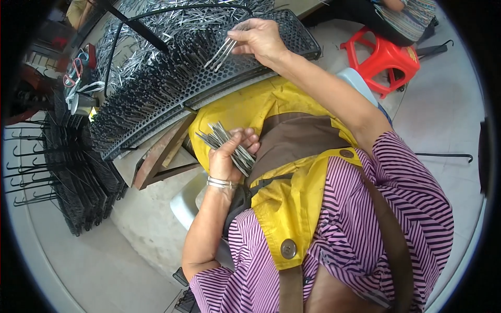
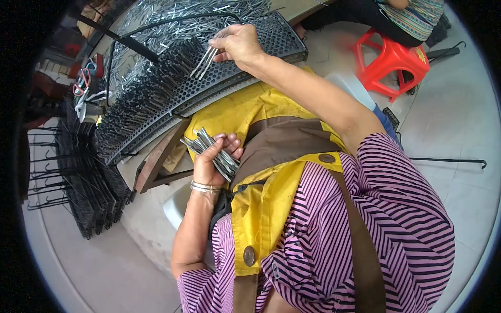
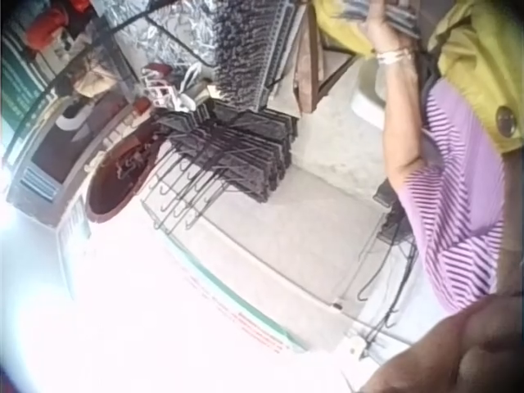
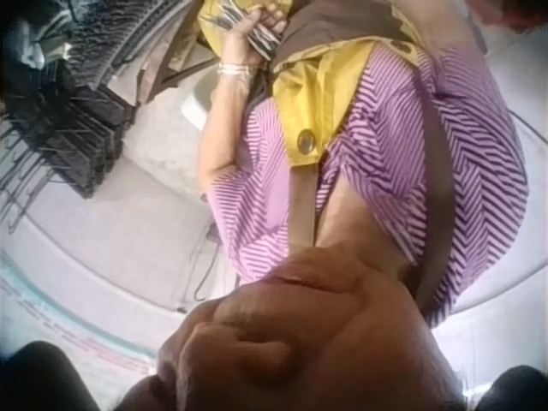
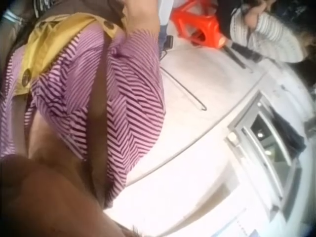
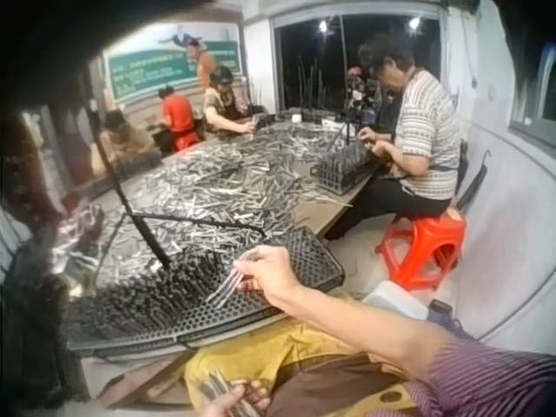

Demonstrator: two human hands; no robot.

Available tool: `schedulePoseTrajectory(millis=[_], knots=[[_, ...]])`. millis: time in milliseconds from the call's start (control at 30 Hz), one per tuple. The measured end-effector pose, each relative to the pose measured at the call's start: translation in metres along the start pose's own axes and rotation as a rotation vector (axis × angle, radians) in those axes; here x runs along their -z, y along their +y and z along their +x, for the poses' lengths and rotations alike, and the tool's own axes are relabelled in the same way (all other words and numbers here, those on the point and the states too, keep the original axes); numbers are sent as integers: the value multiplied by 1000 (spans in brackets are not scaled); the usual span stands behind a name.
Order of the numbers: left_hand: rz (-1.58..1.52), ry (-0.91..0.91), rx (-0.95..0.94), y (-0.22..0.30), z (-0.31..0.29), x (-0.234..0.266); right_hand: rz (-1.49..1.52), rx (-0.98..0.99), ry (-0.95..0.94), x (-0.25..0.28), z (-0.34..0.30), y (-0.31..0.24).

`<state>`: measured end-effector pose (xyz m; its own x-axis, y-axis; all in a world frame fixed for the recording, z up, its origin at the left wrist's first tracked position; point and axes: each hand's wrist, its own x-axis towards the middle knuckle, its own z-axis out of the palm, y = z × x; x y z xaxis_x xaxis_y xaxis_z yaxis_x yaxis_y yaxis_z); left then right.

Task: Insert metal rods into a perforated grid plate.

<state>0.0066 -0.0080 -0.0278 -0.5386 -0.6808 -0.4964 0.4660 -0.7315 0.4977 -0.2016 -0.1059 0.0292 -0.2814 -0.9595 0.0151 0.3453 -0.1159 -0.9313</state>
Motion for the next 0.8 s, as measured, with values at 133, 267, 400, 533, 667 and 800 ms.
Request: schedulePoseTrajectory(millis=[133,267,400,533,667,800], knots=[[-2,20,8,0,0,0,-104,182,2,-6,6,3],[-18,12,16,-1,1,1,-237,379,-84,-8,6,5],[-22,10,23,-1,1,2,-384,456,-95,-13,2,0],[-28,8,34,-1,2,2,-432,523,-221,-16,4,-4],[-31,16,37,-1,1,2,-644,616,-324,-22,5,-12],[-42,-10,41,-2,3,4,-578,530,-261,-27,9,-8]])
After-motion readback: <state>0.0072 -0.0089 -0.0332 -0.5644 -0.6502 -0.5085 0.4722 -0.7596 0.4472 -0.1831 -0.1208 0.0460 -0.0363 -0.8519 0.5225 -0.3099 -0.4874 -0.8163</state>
